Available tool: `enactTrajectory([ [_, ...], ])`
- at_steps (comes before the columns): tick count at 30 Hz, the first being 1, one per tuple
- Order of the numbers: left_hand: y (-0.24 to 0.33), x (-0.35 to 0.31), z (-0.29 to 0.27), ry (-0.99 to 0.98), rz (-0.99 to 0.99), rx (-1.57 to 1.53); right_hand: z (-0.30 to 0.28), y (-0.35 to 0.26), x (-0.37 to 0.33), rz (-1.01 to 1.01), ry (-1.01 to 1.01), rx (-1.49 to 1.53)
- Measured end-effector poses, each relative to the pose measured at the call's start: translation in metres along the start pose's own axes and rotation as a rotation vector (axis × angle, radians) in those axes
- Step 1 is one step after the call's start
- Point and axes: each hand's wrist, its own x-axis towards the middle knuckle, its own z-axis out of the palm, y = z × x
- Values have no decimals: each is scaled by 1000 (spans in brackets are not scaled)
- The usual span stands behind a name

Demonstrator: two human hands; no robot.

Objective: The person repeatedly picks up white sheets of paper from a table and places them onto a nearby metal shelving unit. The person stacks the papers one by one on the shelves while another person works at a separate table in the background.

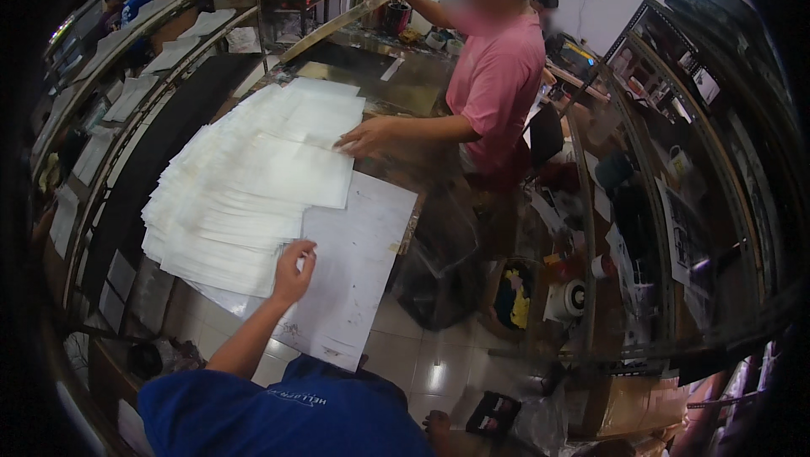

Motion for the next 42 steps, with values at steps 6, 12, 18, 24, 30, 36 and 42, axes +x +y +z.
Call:
enactTrajectory([
  [6, -25, 83, -13, 113, 320, 497, -5, -11, -33, 18, 62, -46],
  [12, -79, 117, -33, -274, 238, 922, -8, 1, -40, -116, 47, -155],
  [18, -71, 101, -18, -283, 383, 810, 8, -11, -64, 34, 202, 103],
  [24, -121, 105, -5, -339, 567, 764, 26, 71, -3, -46, 250, -100],
  [30, -55, 63, 65, -565, 715, 660, 28, -83, -13, -433, 228, 295],
  [36, 65, -66, 157, -912, 757, 277, 18, -214, -106, -714, -13, 264],
  [42, 125, -156, 228, -1238, 863, 88, -8, -169, -95, -556, 320, 171],
])
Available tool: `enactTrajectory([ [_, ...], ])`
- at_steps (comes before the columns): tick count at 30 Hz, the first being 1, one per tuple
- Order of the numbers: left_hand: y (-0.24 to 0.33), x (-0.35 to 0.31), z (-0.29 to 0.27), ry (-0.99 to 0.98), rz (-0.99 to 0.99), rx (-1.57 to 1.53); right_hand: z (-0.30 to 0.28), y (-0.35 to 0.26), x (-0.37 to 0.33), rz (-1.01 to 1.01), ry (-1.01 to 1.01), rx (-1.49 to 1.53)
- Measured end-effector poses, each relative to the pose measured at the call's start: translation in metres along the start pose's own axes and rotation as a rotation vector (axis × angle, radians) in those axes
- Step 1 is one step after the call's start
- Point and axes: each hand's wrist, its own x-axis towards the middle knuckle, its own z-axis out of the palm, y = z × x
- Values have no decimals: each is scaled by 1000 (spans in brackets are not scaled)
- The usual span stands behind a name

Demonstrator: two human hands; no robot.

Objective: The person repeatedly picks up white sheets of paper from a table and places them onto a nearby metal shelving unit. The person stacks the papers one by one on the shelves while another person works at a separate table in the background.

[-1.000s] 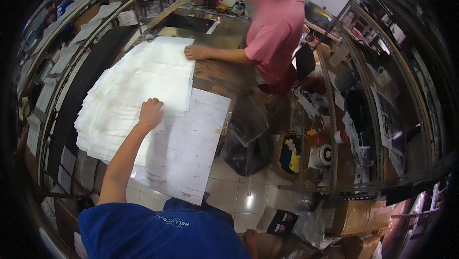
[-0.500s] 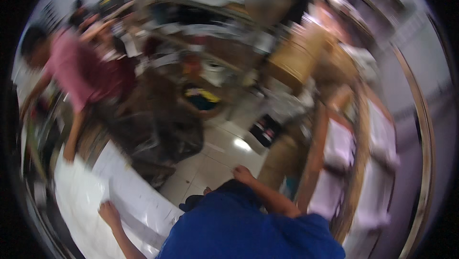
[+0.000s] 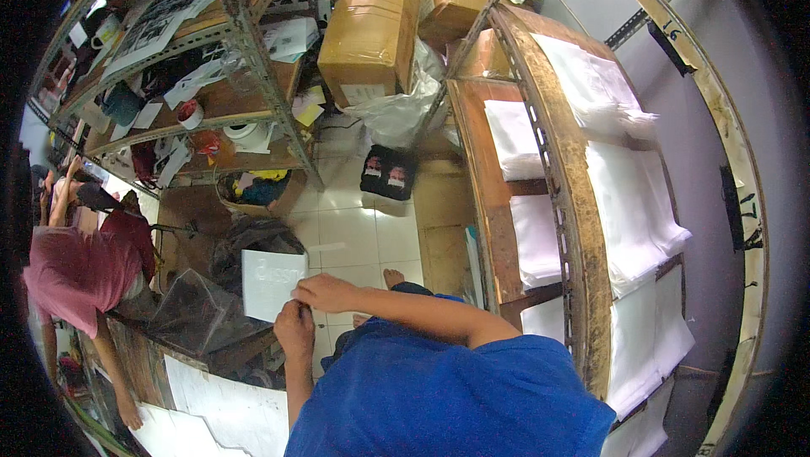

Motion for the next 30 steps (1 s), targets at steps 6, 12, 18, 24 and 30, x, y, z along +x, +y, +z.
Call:
enactTrajectory([
  [6, 60, 37, -1, -182, 53, -335, -105, 69, -22, 84, 391, 26],
  [12, 32, 16, 20, -237, -164, -311, -307, 184, -69, 274, 1032, -251],
  [18, -11, -46, 42, -327, -331, -242, -433, 256, -162, 472, 1456, -42],
  [24, -7, -64, 62, -422, -456, -302, -449, 317, -214, 916, 1645, -495],
  [30, 22, -33, 65, -458, -425, -275, -421, 301, -216, 1063, 1569, -531],
])
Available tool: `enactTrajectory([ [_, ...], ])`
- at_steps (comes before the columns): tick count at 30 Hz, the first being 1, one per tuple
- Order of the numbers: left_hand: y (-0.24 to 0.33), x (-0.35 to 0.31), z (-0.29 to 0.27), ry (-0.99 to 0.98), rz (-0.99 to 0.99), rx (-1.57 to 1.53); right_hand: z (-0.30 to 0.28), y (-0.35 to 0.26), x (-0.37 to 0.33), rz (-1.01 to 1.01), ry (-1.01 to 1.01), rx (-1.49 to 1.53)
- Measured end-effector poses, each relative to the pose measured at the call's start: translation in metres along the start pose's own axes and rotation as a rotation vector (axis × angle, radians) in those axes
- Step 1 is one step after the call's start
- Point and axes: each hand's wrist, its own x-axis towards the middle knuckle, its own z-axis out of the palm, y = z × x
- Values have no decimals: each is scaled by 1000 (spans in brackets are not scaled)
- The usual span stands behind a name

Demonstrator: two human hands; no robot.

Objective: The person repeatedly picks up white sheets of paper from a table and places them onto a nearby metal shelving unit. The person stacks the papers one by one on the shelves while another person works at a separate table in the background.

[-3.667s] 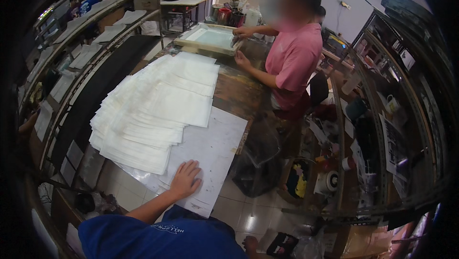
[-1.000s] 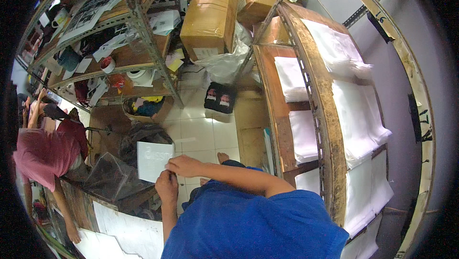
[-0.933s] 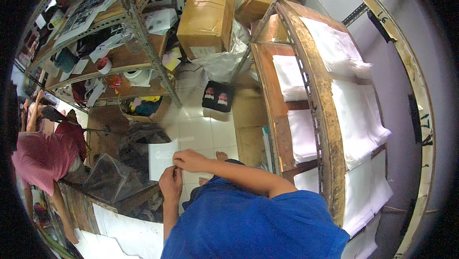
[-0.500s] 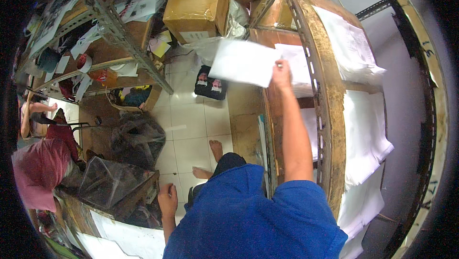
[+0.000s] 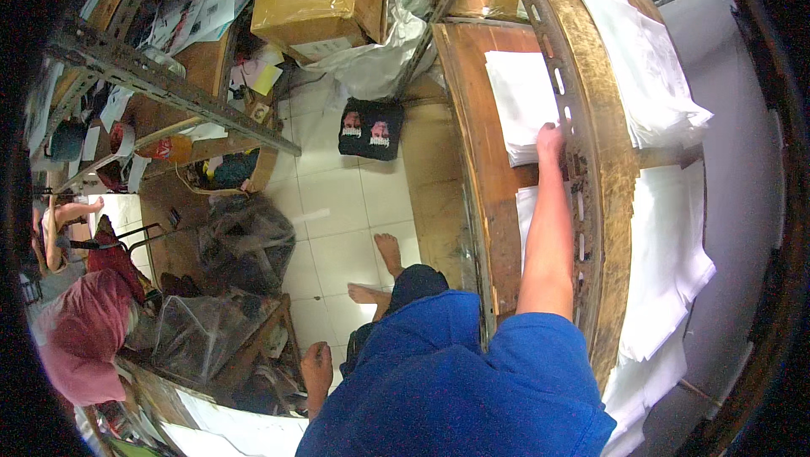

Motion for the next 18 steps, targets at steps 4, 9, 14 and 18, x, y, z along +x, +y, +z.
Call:
enactTrajectory([
  [4, 3, 7, 2, -5, -42, -10, -9, -4, -15, -41, -56, -67],
  [9, 0, 8, 4, -8, -31, -3, -4, 12, -27, -114, -68, -70],
  [14, -7, 3, 10, -38, -70, -19, -3, 17, -40, -57, -56, -50],
  [18, 6, -1, 12, -18, -7, 27, -5, 11, -50, -53, -15, -36],
])
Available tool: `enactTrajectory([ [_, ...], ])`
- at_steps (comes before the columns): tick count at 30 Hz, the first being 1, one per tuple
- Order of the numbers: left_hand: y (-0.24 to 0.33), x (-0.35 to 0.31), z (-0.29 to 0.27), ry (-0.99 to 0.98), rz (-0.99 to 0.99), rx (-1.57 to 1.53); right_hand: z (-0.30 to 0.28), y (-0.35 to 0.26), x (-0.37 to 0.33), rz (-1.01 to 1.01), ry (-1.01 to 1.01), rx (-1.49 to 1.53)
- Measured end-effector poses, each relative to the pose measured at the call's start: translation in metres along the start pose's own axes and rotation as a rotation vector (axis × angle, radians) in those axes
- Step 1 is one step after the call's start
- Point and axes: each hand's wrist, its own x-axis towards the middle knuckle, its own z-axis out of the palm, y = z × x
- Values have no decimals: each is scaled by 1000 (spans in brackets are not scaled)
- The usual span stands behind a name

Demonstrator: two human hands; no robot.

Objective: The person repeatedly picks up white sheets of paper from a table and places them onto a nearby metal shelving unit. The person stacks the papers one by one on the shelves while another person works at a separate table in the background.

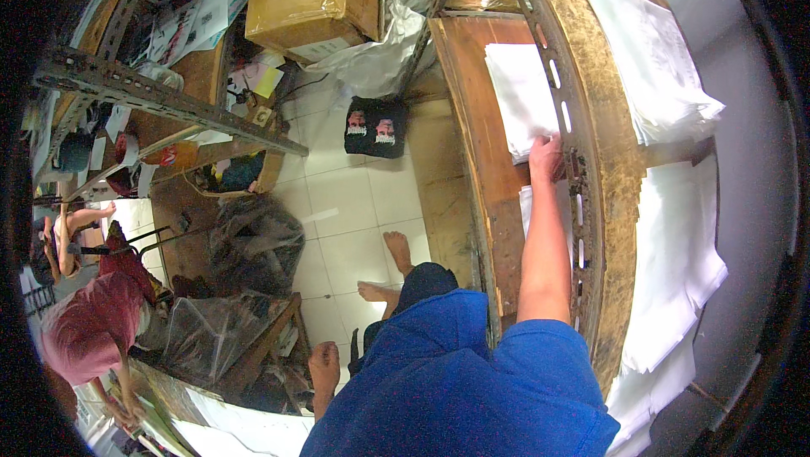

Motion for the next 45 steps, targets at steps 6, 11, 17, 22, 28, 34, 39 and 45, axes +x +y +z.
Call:
enactTrajectory([
  [6, -4, -7, 5, 16, 10, -22, 24, 19, 8, 5, 47, 55],
  [11, -12, -19, -3, 70, 24, -19, 53, 63, 27, -166, 281, 123],
  [17, -9, -45, -36, 219, 86, -97, 45, 3, -58, -477, 234, 626],
  [22, -30, -87, -82, 412, 193, -142, 21, -76, -218, -714, -402, 647],
  [28, -113, -184, -142, 909, 78, -86, 48, -91, -414, -1116, -1240, 433],
  [34, -199, -281, -137, 1181, -409, 255, 24, -73, -543, -991, -1716, 33],
  [39, -232, -317, -111, 1155, -727, 206, -9, -68, -559, -934, -1758, -138],
  [45, -239, -315, -105, 1142, -756, 199, 22, -55, -519, -800, -1766, -165],
])
